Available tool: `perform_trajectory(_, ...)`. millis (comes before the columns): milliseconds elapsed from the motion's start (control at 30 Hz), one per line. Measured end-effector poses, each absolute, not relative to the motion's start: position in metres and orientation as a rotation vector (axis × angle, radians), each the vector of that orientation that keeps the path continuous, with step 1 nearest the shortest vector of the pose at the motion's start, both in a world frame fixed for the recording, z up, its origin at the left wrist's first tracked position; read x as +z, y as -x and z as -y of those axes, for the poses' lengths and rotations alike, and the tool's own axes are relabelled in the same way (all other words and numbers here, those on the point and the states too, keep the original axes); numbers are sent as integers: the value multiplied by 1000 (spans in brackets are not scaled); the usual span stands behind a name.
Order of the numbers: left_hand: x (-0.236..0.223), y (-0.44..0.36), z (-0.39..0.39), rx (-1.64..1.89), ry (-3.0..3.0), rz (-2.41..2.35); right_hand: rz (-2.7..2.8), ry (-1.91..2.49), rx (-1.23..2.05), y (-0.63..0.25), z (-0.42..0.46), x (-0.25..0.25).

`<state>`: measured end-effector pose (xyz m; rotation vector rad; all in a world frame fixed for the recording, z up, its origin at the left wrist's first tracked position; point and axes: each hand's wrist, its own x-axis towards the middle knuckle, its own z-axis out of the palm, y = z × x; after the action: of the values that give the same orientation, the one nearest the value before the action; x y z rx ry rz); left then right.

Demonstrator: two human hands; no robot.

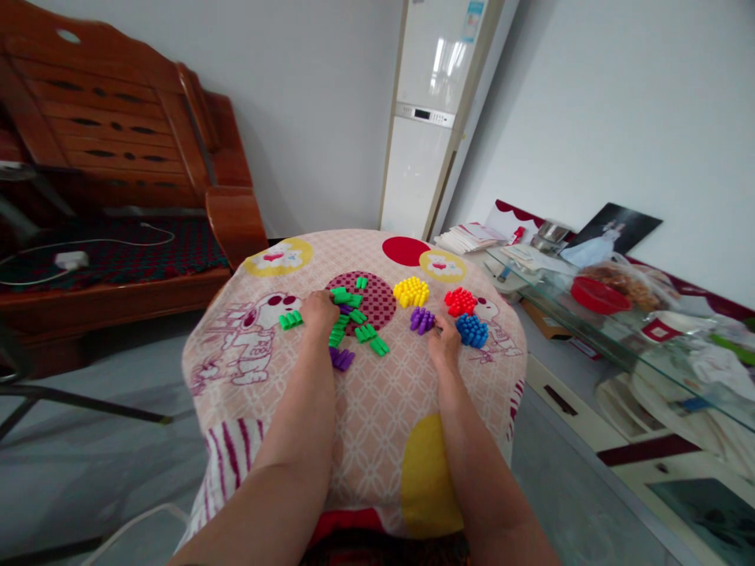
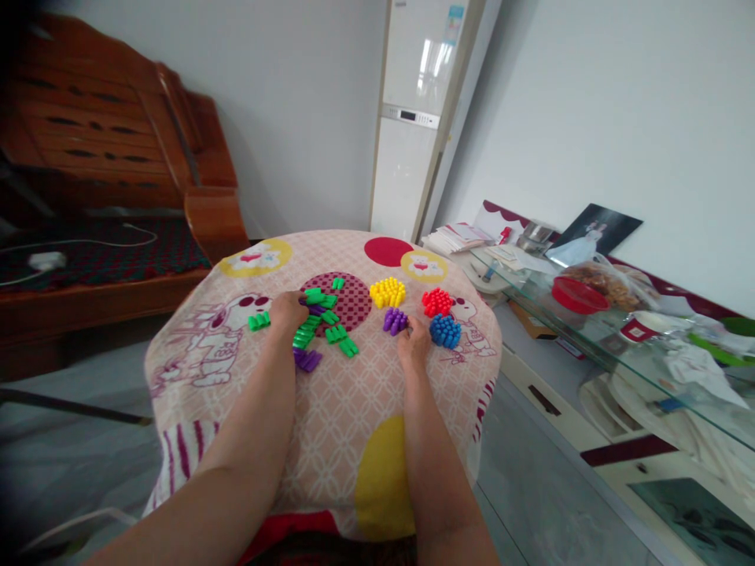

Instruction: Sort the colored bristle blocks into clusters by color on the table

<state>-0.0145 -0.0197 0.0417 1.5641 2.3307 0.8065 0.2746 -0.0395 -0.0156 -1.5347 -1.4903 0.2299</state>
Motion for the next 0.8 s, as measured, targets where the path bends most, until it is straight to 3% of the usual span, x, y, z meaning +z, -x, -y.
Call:
perform_trajectory(300, 66, -26, 24, 1360, -1761, -2083, 1495, 1520, 221, -276, 39, -18)
perform_trajectory(533, 58, -106, 36, 982, -2072, -1728, 1511, 1518, 207, -277, 38, -17)
perform_trajectory(800, 44, -115, 35, 770, -2099, -1705, 1503, 1494, 192, -277, 38, -18)
